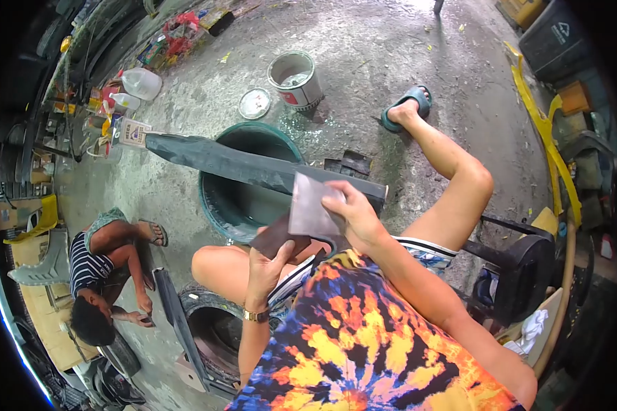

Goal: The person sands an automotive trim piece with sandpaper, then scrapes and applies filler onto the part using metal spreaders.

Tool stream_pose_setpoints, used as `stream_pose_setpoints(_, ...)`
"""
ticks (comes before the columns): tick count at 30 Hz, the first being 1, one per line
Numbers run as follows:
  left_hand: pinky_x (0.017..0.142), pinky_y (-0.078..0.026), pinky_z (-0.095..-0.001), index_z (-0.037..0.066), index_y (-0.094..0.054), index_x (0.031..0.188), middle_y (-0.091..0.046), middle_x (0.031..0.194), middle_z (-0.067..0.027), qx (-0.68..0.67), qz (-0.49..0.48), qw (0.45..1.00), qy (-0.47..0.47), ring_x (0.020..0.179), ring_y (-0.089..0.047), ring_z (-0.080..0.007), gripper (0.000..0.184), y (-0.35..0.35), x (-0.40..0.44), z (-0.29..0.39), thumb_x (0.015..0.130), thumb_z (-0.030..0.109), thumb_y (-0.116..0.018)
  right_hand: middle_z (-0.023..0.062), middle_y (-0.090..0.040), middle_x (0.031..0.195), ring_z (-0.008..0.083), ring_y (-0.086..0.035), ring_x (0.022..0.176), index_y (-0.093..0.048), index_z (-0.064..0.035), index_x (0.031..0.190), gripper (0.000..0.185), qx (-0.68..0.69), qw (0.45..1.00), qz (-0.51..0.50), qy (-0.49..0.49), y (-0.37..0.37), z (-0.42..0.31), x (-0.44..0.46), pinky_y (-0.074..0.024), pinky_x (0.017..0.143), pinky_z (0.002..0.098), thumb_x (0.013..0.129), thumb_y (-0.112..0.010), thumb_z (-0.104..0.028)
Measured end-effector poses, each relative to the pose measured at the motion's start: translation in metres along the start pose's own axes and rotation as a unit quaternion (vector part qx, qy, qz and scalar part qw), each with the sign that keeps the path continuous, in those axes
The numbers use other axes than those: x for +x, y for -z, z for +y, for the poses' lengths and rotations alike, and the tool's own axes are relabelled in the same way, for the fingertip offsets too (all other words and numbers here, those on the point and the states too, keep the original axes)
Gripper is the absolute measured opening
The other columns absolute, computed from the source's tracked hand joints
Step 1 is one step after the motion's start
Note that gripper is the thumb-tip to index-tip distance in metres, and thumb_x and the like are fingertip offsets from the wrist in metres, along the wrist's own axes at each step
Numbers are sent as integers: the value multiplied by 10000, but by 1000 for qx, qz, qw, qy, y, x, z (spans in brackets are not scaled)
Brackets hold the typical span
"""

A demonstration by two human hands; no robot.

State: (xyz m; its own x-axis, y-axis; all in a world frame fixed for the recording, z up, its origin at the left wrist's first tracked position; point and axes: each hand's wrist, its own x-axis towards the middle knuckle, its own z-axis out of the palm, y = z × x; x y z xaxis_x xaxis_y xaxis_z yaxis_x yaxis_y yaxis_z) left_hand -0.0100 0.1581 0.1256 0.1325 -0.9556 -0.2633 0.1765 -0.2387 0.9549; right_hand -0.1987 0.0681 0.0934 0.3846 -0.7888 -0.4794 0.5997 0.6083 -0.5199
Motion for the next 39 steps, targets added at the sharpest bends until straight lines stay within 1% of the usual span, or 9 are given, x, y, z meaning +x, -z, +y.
stream_pose_setpoints(2,942,-494,-325,-17,-580,1239,-629,1241,-122,163,-74,983,-47,1126,-614,-211,338,8,0,-3,905,-36,-628,52,-641,1083,132,-638,955,-530,-33,1227,348,-17,999,-33,39,-13,-21,12,-531,879,305,914,-681,-45)
stream_pose_setpoints(5,1024,-433,-445,82,-574,1257,-543,1394,-156,536,10,792,-292,1232,-537,-362,443,17,8,5,823,11,-627,58,-625,1119,137,-639,940,-510,-49,1251,368,-21,997,-1,73,-12,-50,6,-547,832,305,919,-669,-50)
stream_pose_setpoints(14,1056,-352,-436,152,-588,1260,-517,1439,-129,595,96,710,-365,1300,-472,-310,429,20,9,-4,839,77,-620,84,-629,1172,202,-661,1017,-467,-58,1318,384,16,1000,11,-4,0,-4,-25,-593,839,394,958,-600,-59)
stream_pose_setpoints(16,1040,-380,-434,124,-575,1249,-540,1410,-137,555,39,727,-402,1280,-502,-315,433,16,1,-5,826,75,-652,82,-633,1174,199,-658,1019,-477,-67,1304,369,-3,995,42,91,-1,-24,-5,-593,823,397,958,-604,-67)
stream_pose_setpoints(19,941,-505,-419,65,-491,1268,-578,1339,-194,300,-3,889,-345,1141,-616,-360,472,8,-2,-24,846,-33,-679,103,-605,1230,215,-651,1047,-433,-87,1324,407,-31,984,35,170,2,-71,3,-577,850,403,959,-614,-90)
stream_pose_setpoints(22,928,-536,-335,36,-457,1271,-628,1221,-115,-25,103,992,-64,1084,-634,-211,387,-14,-15,-10,933,-23,-635,71,-627,1156,189,-651,1026,-463,-88,1268,362,-122,979,57,155,21,-99,-10,-563,865,370,945,-621,-46)
stream_pose_setpoints(30,986,-385,-268,50,-359,1224,-423,1152,-56,30,-14,999,-6,1090,-428,-116,467,-3,0,-42,819,19,-589,40,-604,1194,178,-602,1086,-511,-68,1257,352,-75,989,85,99,57,-78,-49,-481,989,371,925,-614,-13)
stream_pose_setpoints(34,881,-453,-239,9,-532,1233,-570,1131,-6,23,-44,997,-67,1009,-541,-87,388,-4,17,-39,867,50,-657,64,-607,1185,165,-584,1082,-516,-59,1281,368,-201,964,65,163,47,-63,-53,-467,990,341,924,-606,-39)
stream_pose_setpoints(39,913,-476,-249,7,-606,1270,-665,1122,-10,-139,23,990,-17,1011,-601,-88,375,-11,32,-32,902,24,-670,158,-558,1324,283,-558,1246,-494,-52,1336,470,-561,763,-92,308,8,-56,-45,-479,1023,386,899,-580,96)
